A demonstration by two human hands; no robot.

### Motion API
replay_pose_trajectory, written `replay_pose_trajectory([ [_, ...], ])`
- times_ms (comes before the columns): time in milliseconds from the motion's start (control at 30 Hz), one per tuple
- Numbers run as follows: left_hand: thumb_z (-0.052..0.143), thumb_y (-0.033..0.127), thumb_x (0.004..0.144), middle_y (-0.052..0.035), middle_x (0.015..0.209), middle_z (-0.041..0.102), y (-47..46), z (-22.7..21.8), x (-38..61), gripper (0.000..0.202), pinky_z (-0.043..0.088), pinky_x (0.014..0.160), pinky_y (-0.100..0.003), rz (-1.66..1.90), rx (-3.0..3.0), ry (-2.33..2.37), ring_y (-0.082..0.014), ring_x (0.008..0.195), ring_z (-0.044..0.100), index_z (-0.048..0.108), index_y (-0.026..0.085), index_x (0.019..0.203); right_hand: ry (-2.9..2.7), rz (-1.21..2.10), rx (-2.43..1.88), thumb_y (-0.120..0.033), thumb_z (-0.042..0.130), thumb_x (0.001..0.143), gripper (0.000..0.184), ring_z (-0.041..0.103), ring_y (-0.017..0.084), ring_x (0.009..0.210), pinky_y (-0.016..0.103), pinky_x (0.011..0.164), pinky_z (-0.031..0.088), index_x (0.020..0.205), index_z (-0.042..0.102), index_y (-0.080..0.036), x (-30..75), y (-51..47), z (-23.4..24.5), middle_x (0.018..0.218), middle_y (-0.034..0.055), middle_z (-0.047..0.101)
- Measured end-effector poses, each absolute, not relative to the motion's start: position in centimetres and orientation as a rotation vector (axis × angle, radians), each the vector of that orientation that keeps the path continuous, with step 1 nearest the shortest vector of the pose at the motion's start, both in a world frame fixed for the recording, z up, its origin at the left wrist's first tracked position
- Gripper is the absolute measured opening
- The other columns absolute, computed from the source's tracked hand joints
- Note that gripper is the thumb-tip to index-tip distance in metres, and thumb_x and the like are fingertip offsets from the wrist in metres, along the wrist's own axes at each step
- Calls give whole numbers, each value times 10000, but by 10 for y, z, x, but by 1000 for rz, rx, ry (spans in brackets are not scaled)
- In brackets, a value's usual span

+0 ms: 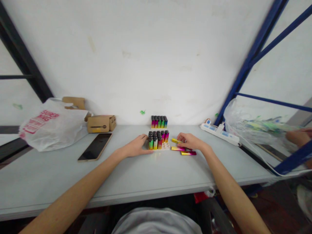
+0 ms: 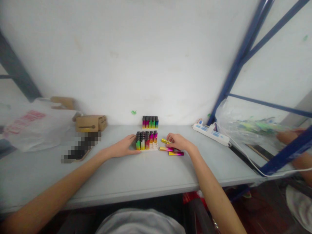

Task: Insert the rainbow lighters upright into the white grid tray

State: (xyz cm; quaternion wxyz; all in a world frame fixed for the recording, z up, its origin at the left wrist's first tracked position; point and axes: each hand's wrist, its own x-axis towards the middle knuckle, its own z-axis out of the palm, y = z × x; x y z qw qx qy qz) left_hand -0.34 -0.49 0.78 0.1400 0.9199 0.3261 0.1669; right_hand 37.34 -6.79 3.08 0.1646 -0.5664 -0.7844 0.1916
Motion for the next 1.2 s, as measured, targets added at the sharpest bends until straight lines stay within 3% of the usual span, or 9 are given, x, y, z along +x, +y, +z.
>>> replay_pose_trajectory([
  [167, 717, 775, 898, -199, 1413, 667, -7, 10, -4, 753, 509, 1173, -496, 479, 2642, 942, -404, 1334, 644, 651, 165, 1334, -2322, 351, -1595, -391, 802, 928, 286, 720, 250, 921, 318, 818, 520, 1116, 776, -177, 370, -68, 34, 1056, 109, 814],
  [433, 733, 767, 893, -198, 1432, 660, -7, 10, -4, 770, 505, 1190, -503, 486, 2631, 928, -406, 1353, 633, 639, 166, 1365, -2320, 323, -1664, -458, 786, 956, 306, 684, 226, 820, 289, 734, 469, 1045, 784, -166, 369, -64, 33, 975, 99, 809],
  [567, 728, 770, 896, -203, 1431, 661, -7, 10, -4, 763, 495, 1195, -511, 478, 2626, 927, -412, 1358, 629, 643, 162, 1351, -2292, 323, -1591, -469, 703, 1014, 303, 711, 245, 861, 311, 788, 496, 990, 806, -185, 373, -63, 33, 988, 106, 830],
  [733, 716, 788, 904, -199, 1435, 658, -7, 10, -4, 764, 499, 1192, -510, 476, 2635, 926, -408, 1354, 629, 645, 168, 1345, -2137, 260, -1554, -508, 577, 1073, 376, 747, 275, 888, 360, 847, 535, 1074, 816, -218, 374, -67, 34, 1022, 104, 852],
  [833, 709, 782, 910, -202, 1438, 657, -8, 10, -4, 761, 503, 1185, -523, 485, 2638, 912, -410, 1343, 633, 639, 169, 1355, -2002, 309, -1453, -563, 610, 1038, 390, 769, 283, 916, 378, 877, 552, 1046, 808, -227, 369, -68, 35, 1058, 109, 855],
  [967, 725, 772, 906, -193, 1420, 671, -7, 9, -4, 746, 511, 1175, -519, 499, 2641, 918, -409, 1334, 640, 643, 181, 1353, -1751, 446, -1372, -772, 701, 893, 574, 680, 235, 723, 344, 716, 524, 944, 756, -203, 355, -65, 33, 812, 68, 777],
  [1100, 737, 773, 895, -197, 1410, 675, -6, 8, -4, 745, 518, 1167, -505, 484, 2649, 935, -408, 1333, 641, 646, 177, 1331, -1722, 489, -1348, -932, 471, 930, 750, 539, 192, 649, 319, 637, 457, 768, 647, -221, 338, -62, 29, 644, 7, 571],
  [1200, 736, 770, 891, -211, 1407, 672, -6, 9, -4, 752, 513, 1172, -504, 474, 2650, 944, -413, 1341, 637, 645, 160, 1321, -1786, 534, -1276, -919, 349, 989, 755, 559, 193, 706, 326, 700, 495, 809, 606, -232, 328, -65, 30, 719, 17, 589],
])
